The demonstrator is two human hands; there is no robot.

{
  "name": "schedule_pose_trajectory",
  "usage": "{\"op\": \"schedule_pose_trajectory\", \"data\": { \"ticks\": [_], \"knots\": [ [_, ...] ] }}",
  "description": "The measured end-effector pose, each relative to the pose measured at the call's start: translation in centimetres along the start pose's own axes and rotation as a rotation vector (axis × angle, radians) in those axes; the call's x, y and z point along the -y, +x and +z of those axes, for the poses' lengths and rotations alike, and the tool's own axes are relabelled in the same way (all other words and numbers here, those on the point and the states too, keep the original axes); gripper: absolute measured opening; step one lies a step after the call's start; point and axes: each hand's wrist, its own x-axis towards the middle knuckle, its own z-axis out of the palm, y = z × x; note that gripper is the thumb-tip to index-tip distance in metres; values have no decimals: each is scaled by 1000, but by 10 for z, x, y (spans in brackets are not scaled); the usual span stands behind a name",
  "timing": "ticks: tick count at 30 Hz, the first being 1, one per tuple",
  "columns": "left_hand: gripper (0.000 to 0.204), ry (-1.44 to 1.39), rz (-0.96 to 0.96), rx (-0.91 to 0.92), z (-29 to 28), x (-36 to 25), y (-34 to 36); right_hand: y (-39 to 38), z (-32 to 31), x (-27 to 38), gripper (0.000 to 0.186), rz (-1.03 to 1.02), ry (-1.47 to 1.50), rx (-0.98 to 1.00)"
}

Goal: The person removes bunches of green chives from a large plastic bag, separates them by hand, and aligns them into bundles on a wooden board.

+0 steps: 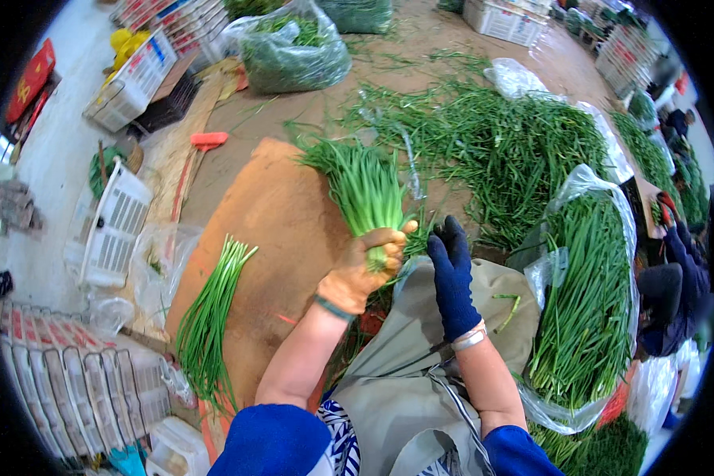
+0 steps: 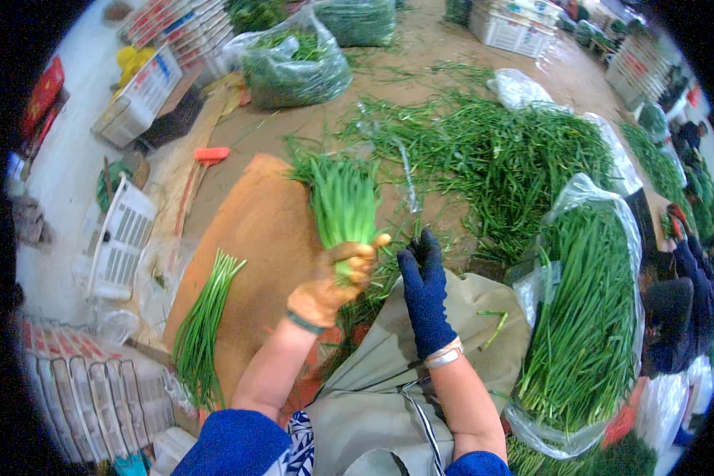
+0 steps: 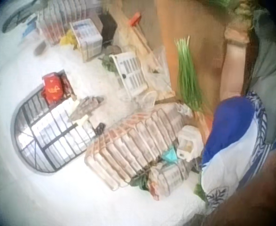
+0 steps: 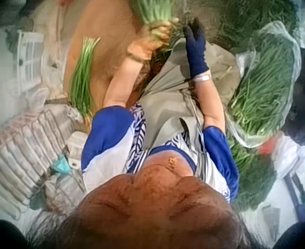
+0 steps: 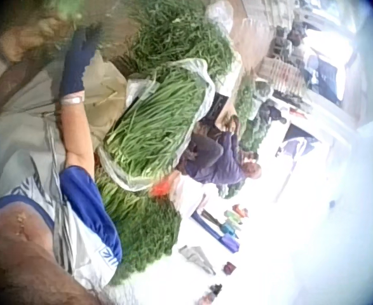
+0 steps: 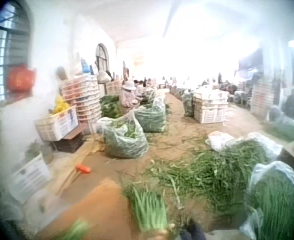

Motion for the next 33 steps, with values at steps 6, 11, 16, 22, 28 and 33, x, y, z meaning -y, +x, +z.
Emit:
{"op": "schedule_pose_trajectory", "data": {
  "ticks": [6, 11, 16, 22, 28, 33],
  "knots": [
    [48, 21, -104, 1, -1, -12, -10, -28, -9, -3, 49, 166, 56, 113],
    [39, 504, 132, -299, 21, 20, -43, -50, 0, 8, 52, 445, 372, 410],
    [21, 1240, 366, -586, 31, 40, -39, -47, 13, 14, 54, 468, 463, 493],
    [68, 2149, 388, -841, 18, 56, -53, -54, 32, -5, 38, 451, 580, 397],
    [89, 2411, 369, -865, 10, 80, -61, -65, 19, -21, 41, 307, 408, 477],
    [101, 2491, 145, -873, 35, 95, -56, -66, 8, -71, 42, 273, 322, 375]
  ]
}}
